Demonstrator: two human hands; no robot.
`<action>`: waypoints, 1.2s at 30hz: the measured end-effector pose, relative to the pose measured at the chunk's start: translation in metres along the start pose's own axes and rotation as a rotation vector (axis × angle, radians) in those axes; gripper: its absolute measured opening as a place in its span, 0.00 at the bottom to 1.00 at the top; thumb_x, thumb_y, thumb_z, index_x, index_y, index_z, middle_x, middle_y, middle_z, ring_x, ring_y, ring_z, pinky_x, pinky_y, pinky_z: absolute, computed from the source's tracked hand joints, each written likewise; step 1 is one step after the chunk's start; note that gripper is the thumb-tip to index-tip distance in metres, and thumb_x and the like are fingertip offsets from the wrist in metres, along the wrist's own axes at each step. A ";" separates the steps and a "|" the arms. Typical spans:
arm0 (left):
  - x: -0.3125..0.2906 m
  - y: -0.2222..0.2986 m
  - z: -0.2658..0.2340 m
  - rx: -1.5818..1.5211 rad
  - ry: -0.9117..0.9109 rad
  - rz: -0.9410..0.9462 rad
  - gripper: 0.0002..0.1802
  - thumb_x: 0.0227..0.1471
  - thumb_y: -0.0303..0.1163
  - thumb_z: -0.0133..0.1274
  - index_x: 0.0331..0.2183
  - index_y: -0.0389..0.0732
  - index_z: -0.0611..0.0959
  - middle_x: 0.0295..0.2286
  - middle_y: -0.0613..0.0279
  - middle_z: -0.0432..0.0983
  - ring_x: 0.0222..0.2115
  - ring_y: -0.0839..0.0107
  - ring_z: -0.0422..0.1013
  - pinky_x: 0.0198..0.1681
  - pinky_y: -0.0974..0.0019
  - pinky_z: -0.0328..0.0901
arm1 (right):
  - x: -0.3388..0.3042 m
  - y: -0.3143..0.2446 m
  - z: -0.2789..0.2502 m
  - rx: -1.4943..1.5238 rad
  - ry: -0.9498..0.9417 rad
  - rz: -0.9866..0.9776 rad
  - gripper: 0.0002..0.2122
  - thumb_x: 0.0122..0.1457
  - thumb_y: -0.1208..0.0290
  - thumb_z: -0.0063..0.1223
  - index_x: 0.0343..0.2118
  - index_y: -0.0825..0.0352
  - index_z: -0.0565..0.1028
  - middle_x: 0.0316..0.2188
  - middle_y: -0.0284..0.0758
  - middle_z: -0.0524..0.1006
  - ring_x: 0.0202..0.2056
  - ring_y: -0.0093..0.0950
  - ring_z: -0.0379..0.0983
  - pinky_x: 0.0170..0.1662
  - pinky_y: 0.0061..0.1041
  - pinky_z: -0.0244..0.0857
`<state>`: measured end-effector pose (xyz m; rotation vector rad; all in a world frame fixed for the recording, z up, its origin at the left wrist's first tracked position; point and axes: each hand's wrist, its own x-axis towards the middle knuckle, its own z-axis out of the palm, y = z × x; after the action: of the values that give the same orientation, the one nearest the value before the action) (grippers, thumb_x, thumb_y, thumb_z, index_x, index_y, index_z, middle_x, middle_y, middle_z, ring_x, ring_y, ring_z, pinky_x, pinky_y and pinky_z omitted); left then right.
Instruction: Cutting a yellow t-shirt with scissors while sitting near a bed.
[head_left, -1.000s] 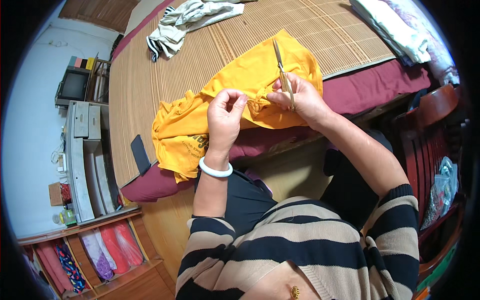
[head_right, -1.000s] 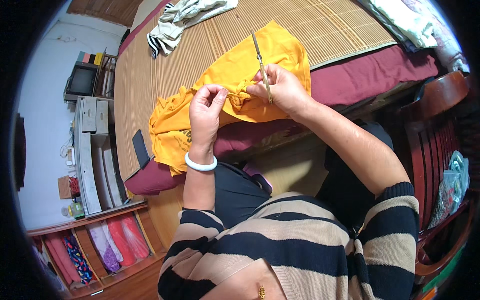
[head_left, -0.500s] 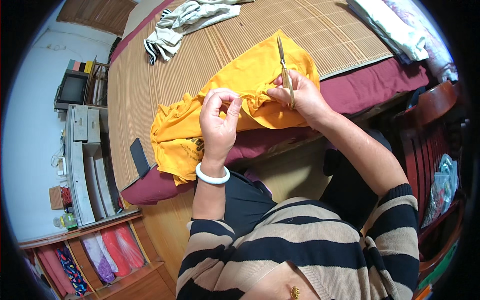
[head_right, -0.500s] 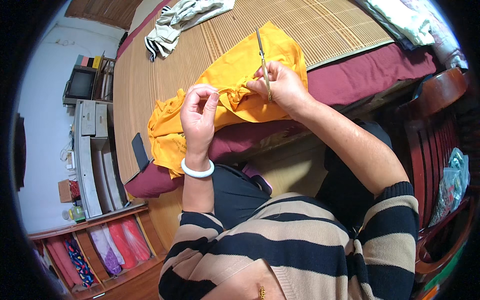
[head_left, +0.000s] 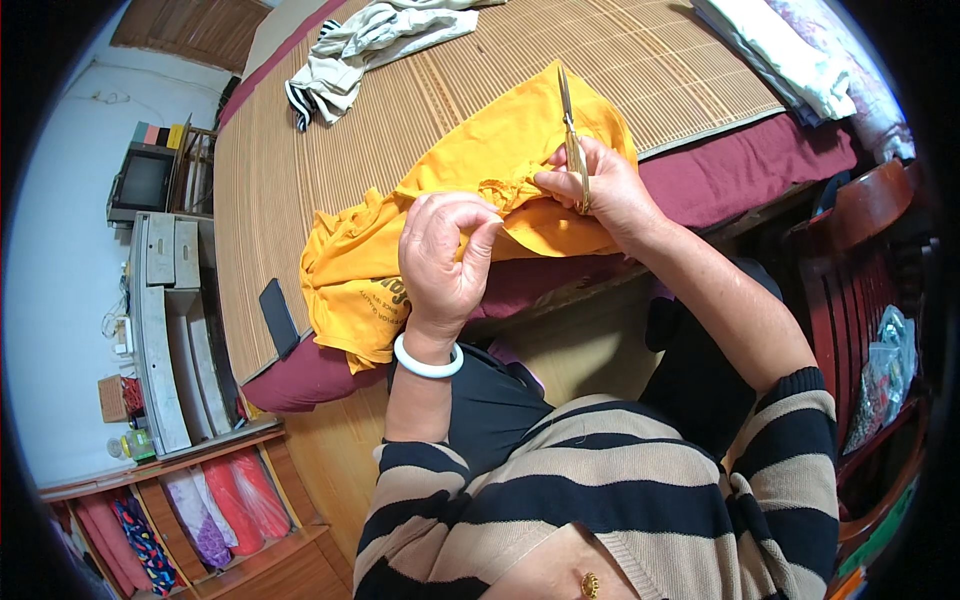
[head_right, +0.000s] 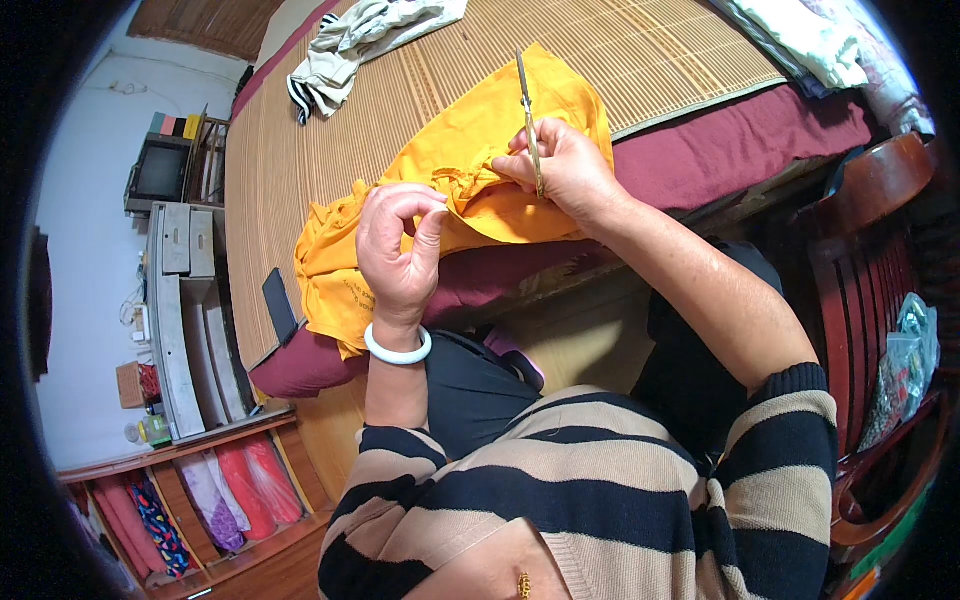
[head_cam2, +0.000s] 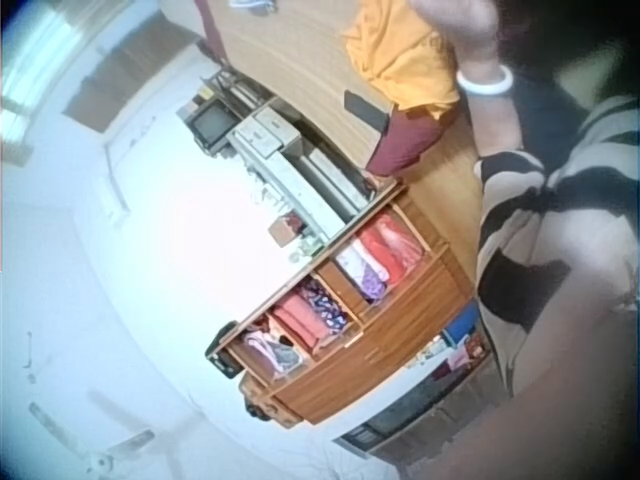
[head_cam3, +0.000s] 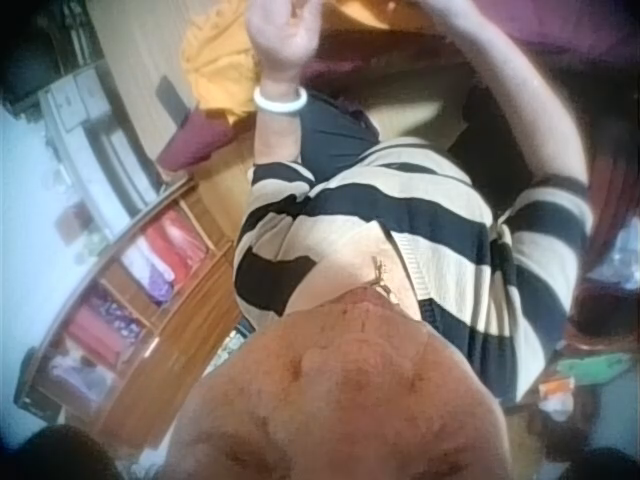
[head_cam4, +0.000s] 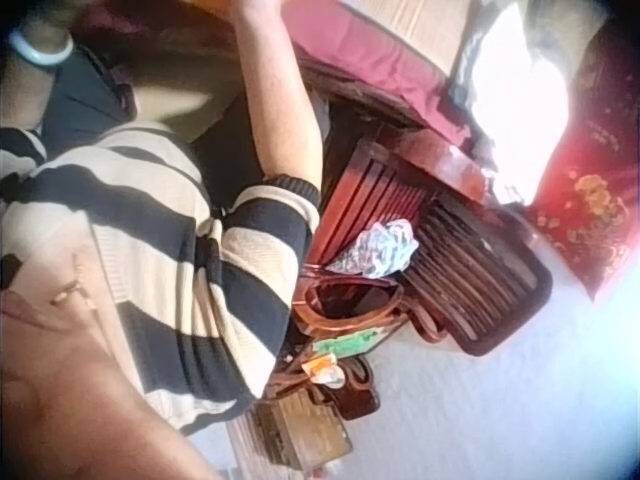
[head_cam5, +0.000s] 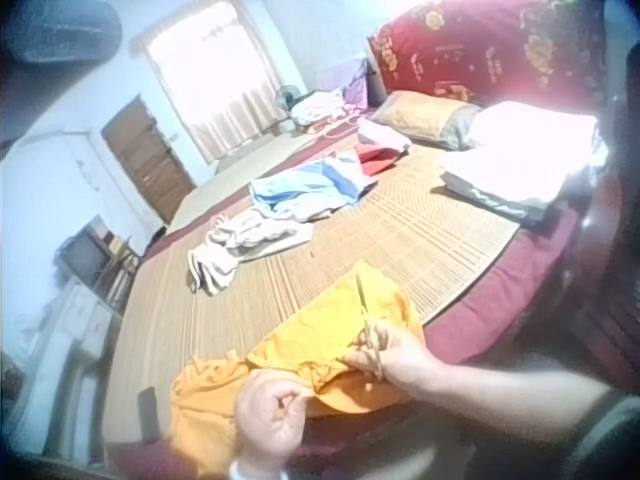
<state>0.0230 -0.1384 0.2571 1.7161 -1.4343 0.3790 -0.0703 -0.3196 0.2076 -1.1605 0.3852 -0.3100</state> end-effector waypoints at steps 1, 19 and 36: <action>0.000 -0.001 0.000 -0.019 -0.001 -0.014 0.07 0.50 0.28 0.59 0.28 0.39 0.76 0.26 0.61 0.75 0.28 0.64 0.70 0.34 0.66 0.64 | 0.000 0.000 0.001 0.002 -0.003 0.000 0.14 0.52 0.70 0.65 0.34 0.65 0.69 0.21 0.27 0.72 0.21 0.14 0.66 0.24 0.13 0.59; -0.017 -0.036 -0.010 -0.373 0.195 -0.478 0.04 0.58 0.25 0.52 0.33 0.35 0.76 0.28 0.64 0.76 0.30 0.79 0.71 0.39 0.76 0.66 | -0.011 -0.044 -0.015 -0.153 -0.274 0.012 0.24 0.61 0.43 0.46 0.29 0.65 0.72 0.24 0.35 0.78 0.21 0.16 0.71 0.25 0.15 0.61; -0.016 -0.037 -0.014 -0.305 0.194 -0.419 0.04 0.58 0.26 0.53 0.33 0.35 0.75 0.28 0.64 0.75 0.30 0.79 0.71 0.38 0.76 0.66 | -0.027 -0.022 -0.004 -0.283 -0.798 0.336 0.31 0.62 0.35 0.29 0.28 0.64 0.71 0.22 0.35 0.78 0.20 0.19 0.73 0.21 0.14 0.60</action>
<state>0.0558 -0.1181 0.2396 1.6249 -0.9099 0.0870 -0.0973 -0.3194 0.2301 -1.3677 -0.0912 0.5136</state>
